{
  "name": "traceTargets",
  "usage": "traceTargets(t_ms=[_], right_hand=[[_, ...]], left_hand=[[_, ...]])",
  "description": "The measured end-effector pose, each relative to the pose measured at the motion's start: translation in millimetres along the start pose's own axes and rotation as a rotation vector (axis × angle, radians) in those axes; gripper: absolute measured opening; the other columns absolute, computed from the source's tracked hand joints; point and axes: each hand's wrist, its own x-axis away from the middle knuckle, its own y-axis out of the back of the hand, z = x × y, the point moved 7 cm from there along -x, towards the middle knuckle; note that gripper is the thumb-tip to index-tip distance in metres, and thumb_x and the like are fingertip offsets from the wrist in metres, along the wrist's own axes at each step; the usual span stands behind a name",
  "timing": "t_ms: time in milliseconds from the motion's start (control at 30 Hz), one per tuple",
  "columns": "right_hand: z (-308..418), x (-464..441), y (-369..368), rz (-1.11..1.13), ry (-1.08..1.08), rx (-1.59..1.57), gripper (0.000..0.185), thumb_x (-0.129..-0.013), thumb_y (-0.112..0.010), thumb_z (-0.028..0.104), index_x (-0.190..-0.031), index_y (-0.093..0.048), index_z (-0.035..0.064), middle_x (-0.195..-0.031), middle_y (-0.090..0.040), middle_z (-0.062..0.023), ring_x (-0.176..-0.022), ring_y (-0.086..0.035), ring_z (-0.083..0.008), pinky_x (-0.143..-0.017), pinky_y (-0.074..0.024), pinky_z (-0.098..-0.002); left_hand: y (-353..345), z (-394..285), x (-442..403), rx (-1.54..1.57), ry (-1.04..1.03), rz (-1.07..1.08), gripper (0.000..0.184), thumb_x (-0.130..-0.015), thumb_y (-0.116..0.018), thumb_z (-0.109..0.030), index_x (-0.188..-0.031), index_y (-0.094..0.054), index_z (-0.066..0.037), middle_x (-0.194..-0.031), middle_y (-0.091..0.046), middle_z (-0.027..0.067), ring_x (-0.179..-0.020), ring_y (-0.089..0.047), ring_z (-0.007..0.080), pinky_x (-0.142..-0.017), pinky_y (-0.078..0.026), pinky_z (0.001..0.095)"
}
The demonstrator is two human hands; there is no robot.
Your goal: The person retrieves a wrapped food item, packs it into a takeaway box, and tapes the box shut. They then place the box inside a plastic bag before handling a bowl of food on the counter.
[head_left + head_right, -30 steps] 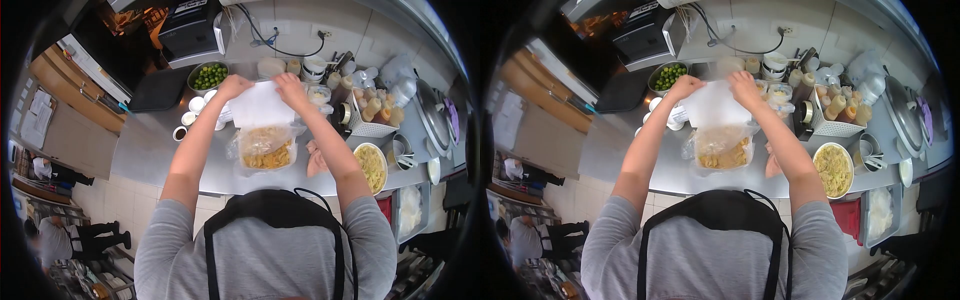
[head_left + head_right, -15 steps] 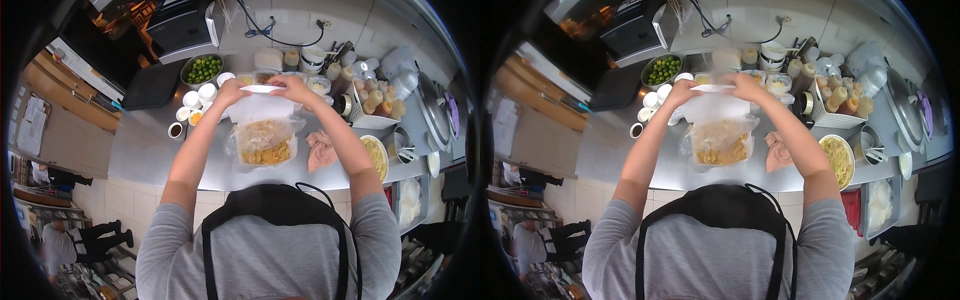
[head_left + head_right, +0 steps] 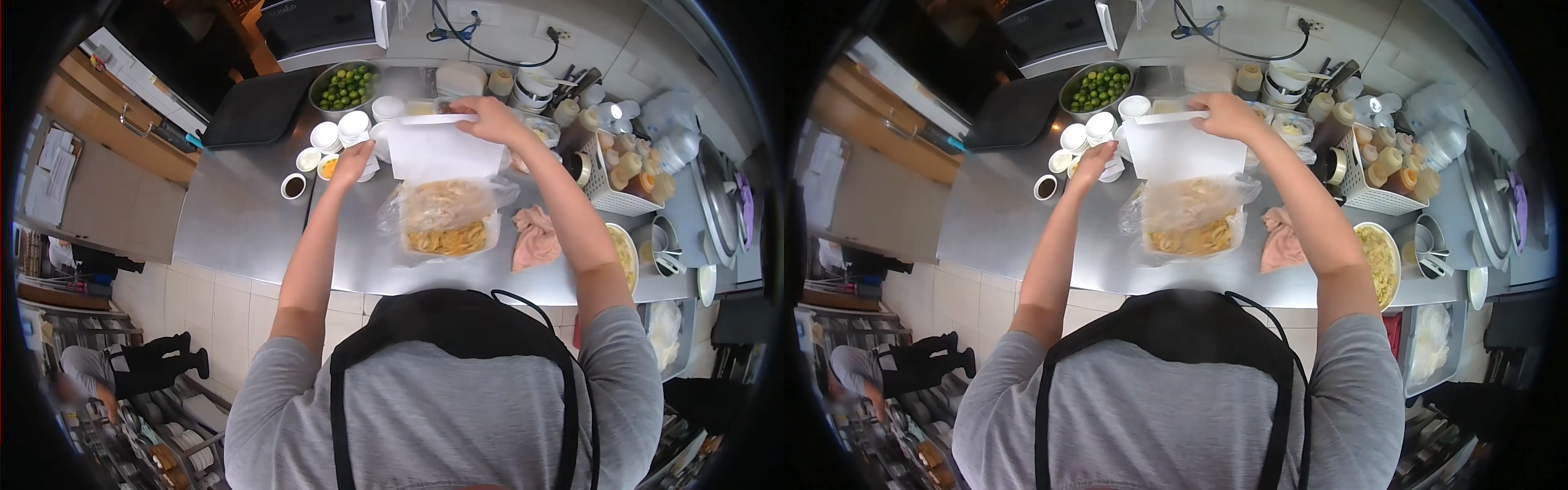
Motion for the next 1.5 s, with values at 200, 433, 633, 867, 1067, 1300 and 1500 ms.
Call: traceTargets(t_ms=[200,433,633,867,1067,1300,1500], right_hand=[[81,-26,-30,0.027,0.242,0.103,0.05,-0.07,-0.065,0.013,-0.117,-0.054,0.0224,-0.097,-0.062,-0.0102,-0.093,-0.056,-0.0273,-0.079,-0.0455,-0.0371],[94,-58,-76,0.286,0.345,0.175,0.041,-0.067,-0.055,-0.003,-0.101,-0.063,0.0196,-0.096,-0.061,-0.0079,-0.093,-0.055,-0.0261,-0.076,-0.0446,-0.0371],[77,-69,-103,0.53,0.26,0.204,0.028,-0.066,-0.054,-0.002,-0.088,-0.062,0.0125,-0.092,-0.061,-0.0082,-0.088,-0.056,-0.0262,-0.07,-0.0445,-0.0368],[85,-49,-84,0.292,0.265,0.22,0.015,-0.071,-0.055,0.015,-0.08,-0.065,0.0093,-0.085,-0.062,-0.0149,-0.081,-0.059,-0.0309,-0.071,-0.046,-0.0401],[89,-56,-75,0.37,0.097,0.327,0.026,-0.063,-0.068,0.019,-0.086,-0.065,0.0093,-0.092,-0.063,-0.012,-0.086,-0.061,-0.0269,-0.072,-0.0467,-0.0391],[143,-32,-97,0.137,0.66,0.771,0.014,-0.073,-0.058,0.019,-0.082,-0.068,0.0174,-0.089,-0.059,-0.0033,-0.104,-0.049,-0.0219,-0.102,-0.0229,-0.0519],[119,-33,-144,0.237,0.804,0.975,0.009,-0.068,-0.06,0.017,-0.068,-0.067,0.022,-0.079,-0.058,0.0083,-0.101,-0.049,-0.0162,-0.104,-0.0074,-0.0612]], left_hand=[[-31,-10,7,0.355,-0.068,0.113,0.038,-0.089,-0.05,-0.028,-0.118,-0.051,-0.004,-0.11,-0.058,0.0085,-0.102,-0.055,0.0161,-0.086,-0.042,0.0298],[-65,3,20,0.87,0.095,0.278,0.034,-0.092,-0.044,-0.022,-0.118,-0.047,0.0,-0.112,-0.056,0.0064,-0.101,-0.053,0.0154,-0.087,-0.041,0.0298],[-78,-7,25,0.794,0.031,0.318,0.031,-0.088,-0.052,-0.02,-0.112,-0.053,0.0,-0.106,-0.058,0.0048,-0.094,-0.054,0.0125,-0.082,-0.041,0.0272],[-77,-2,4,0.514,-0.082,0.174,0.026,-0.086,-0.055,-0.015,-0.109,-0.054,-0.003,-0.102,-0.057,-0.0002,-0.094,-0.05,0.0067,-0.081,-0.04,0.0233],[-87,8,24,0.988,0.013,0.409,0.034,-0.091,-0.046,-0.028,-0.116,-0.047,-0.005,-0.111,-0.054,0.0028,-0.102,-0.048,0.0139,-0.088,-0.037,0.0277],[-86,25,29,1.098,0.052,0.355,0.036,-0.092,-0.042,-0.029,-0.117,-0.046,-0.002,-0.114,-0.054,0.0064,-0.101,-0.05,0.016,-0.088,-0.038,0.0311],[-90,45,17,1.113,0.01,0.408,0.032,-0.089,-0.048,-0.022,-0.114,-0.048,-0.003,-0.11,-0.055,0.0051,-0.096,-0.051,0.0159,-0.084,-0.039,0.0303]])
